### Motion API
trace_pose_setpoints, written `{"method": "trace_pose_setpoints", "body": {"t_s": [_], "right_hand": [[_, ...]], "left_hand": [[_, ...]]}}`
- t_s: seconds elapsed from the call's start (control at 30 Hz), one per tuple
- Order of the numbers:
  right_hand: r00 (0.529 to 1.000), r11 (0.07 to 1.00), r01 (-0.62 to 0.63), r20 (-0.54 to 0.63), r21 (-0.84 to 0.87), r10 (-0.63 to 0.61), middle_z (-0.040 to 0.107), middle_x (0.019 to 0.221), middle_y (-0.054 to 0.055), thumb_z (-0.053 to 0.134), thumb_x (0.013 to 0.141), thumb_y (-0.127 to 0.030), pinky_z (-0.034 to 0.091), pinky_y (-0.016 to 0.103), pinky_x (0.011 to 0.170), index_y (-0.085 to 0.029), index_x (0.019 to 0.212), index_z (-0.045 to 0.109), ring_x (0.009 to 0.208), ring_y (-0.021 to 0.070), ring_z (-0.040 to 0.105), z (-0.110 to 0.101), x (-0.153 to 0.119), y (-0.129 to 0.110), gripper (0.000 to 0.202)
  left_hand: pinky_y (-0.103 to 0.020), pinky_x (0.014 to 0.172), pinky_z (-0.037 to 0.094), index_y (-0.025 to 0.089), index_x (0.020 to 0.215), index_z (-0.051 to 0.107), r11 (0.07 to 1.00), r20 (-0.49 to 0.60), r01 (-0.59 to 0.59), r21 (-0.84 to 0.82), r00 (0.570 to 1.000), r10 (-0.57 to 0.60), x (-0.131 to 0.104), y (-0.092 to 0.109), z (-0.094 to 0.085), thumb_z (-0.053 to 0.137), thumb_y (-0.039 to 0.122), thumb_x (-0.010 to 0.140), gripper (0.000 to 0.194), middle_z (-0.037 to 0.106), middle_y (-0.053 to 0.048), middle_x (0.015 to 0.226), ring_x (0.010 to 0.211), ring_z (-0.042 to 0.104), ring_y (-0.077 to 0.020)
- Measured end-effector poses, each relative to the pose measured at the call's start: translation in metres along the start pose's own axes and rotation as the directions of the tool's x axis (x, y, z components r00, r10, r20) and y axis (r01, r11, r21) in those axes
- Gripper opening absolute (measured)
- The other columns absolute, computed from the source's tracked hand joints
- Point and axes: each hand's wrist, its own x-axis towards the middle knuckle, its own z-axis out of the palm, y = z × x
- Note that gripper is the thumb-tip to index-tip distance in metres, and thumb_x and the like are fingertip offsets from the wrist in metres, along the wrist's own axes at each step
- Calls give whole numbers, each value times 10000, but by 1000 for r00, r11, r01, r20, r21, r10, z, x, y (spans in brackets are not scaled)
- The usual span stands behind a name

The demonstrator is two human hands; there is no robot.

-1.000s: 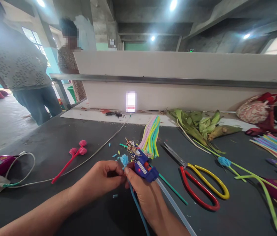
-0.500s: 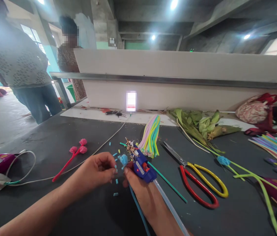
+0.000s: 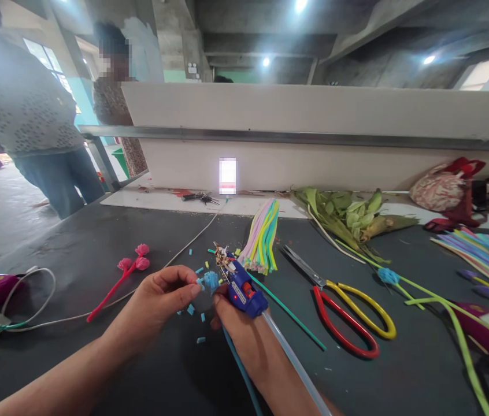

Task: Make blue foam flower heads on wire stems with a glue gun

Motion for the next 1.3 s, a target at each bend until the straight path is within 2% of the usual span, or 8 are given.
{"method": "trace_pose_setpoints", "body": {"t_s": [0.17, 0.3, 0.47, 0.67, 0.87, 0.97, 1.1, 1.3], "right_hand": [[998, 990, -35, 46, -140, 41, 622, 602, -29, 497, 807, -368, 391, 302, 605, -230, 676, 599, 621, 177, 572, 2, -1, -8, 216], [995, 992, -100, 14, -76, 102, 606, 548, -17, 528, 761, -337, 421, 297, 586, -220, 612, 587, 593, 182, 588, 6, -2, -13, 199], [990, 990, -122, -66, 65, 126, 564, 455, -46, 600, 696, -326, 441, 292, 521, -225, 644, 580, 475, 172, 579, 15, 4, 4, 116], [985, 989, -146, -90, -7, 145, 558, 439, -52, 611, 685, -318, 447, 308, 533, -227, 662, 573, 463, 176, 580, 17, 6, 11, 102], [997, 994, -54, 52, -98, 59, 600, 576, -26, 525, 785, -377, 418, 304, 605, -221, 670, 574, 606, 174, 583, 2, -1, -2, 200], [993, 1000, 2, 118, -28, 2, 594, 632, -27, 496, 834, -391, 400, 293, 606, -221, 728, 585, 623, 161, 559, -3, 0, 3, 219], [986, 994, -36, 164, 105, 18, 587, 634, -27, 511, 850, -384, 404, 282, 619, -207, 743, 579, 629, 151, 551, -2, 0, 9, 218], [984, 994, -18, 181, 111, -2, 578, 592, -26, 527, 831, -359, 399, 280, 607, -196, 709, 572, 603, 149, 549, 1, -2, 5, 209]], "left_hand": [[-178, 557, 361, 140, 685, 580, 999, -7, -25, 33, 1000, 25, 1, -3, 3, 686, 253, 695, 155, 530, 54, 579, 556, 442, -54], [-173, 537, 354, 143, 675, 585, 994, -41, -48, 94, 998, 52, 2, -5, 3, 680, 233, 691, 132, 530, 56, 577, 542, 434, -51], [-181, 534, 358, 140, 671, 596, 988, -38, -13, 156, 999, 19, 3, -6, 1, 664, 248, 699, 131, 546, 45, 581, 544, 446, -59], [-187, 518, 329, 138, 641, 579, 982, -32, 22, 187, 999, -16, 4, -3, 2, 658, 248, 691, 144, 523, 47, 556, 522, 416, -57], [-191, 520, 307, 151, 632, 515, 992, 4, 2, 123, 1000, -2, 5, -6, -3, 697, 283, 674, 229, 478, 61, 548, 533, 388, -59], [-188, 528, 311, 155, 635, 496, 997, 19, -24, 67, 1000, 23, 5, -5, -4, 705, 264, 672, 239, 468, 66, 550, 540, 392, -58], [-182, 529, 306, 157, 688, 532, 996, 16, -86, 34, 996, 86, 5, -5, -5, 703, 254, 685, 197, 493, 62, 601, 553, 391, -52], [-201, 567, 333, 167, 782, 575, 996, 41, -89, 17, 995, 88, 7, -9, -7, 694, 260, 699, 172, 521, 44, 646, 602, 450, -72]]}}
